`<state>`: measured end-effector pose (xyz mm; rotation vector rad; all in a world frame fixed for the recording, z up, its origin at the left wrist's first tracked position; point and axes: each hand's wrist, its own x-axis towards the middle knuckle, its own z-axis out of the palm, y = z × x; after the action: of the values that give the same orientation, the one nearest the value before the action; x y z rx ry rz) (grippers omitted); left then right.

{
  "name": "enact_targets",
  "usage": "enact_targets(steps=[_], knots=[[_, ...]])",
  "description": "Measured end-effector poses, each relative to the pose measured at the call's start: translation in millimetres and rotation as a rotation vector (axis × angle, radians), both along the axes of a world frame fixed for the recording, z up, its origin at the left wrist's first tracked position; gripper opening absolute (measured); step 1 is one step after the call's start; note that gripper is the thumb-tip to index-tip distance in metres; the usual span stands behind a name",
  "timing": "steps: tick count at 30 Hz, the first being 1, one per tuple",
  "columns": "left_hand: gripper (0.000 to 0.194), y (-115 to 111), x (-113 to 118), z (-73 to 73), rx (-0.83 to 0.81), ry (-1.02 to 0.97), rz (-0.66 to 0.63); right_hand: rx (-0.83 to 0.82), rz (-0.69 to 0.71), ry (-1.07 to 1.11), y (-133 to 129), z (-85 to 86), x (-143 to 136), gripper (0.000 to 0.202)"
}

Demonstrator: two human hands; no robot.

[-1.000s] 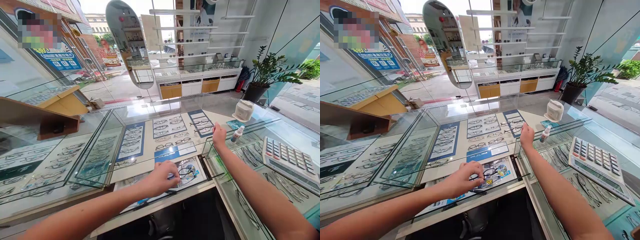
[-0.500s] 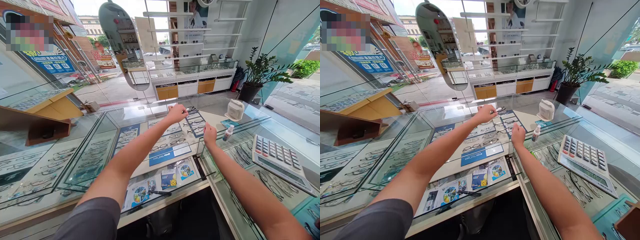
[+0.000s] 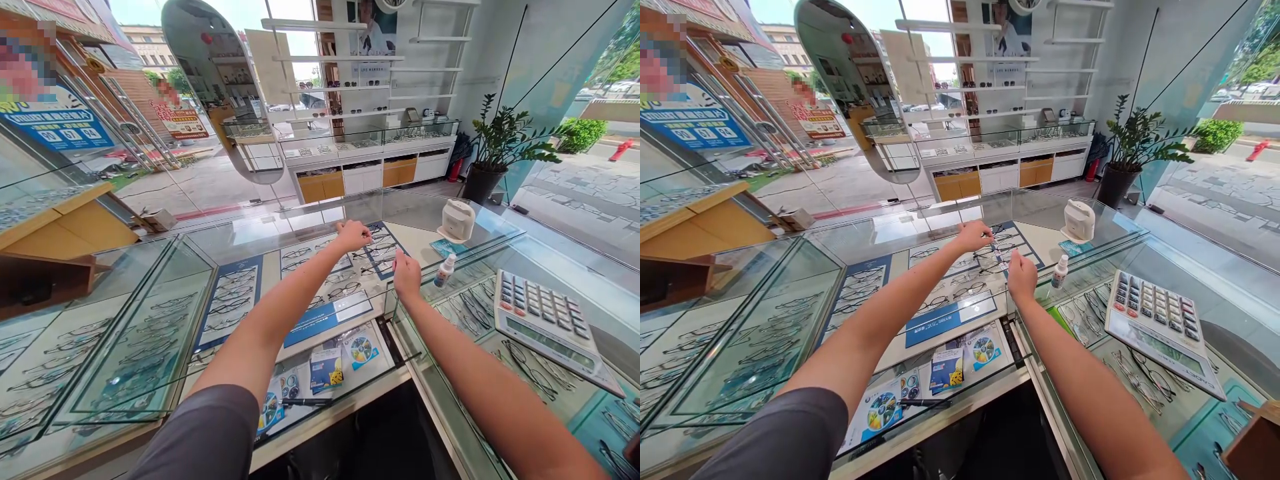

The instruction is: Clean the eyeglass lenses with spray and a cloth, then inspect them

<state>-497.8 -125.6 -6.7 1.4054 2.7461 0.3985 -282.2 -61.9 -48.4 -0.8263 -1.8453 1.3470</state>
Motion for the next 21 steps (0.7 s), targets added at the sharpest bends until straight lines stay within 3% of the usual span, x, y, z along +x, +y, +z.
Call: enact_targets(steps=[15, 18, 21], knots=[[0.042, -14.6, -10.0, 17.2, -0.024, 0.069, -0.161, 0.013, 0.017, -0.02, 0.8, -4.3, 0.3, 0.063], [0.032, -30.3, 4.5, 29.6, 0.024, 0.166, -0.158, 0.043, 0.026, -0.025, 2.9, -6.5, -0.2, 0.061], [0.017, -58.9, 38.0, 47.0, 0.124, 0.245, -0.145, 0.122, 0.046, -0.008, 0.2, -6.2, 1.1, 0.059]])
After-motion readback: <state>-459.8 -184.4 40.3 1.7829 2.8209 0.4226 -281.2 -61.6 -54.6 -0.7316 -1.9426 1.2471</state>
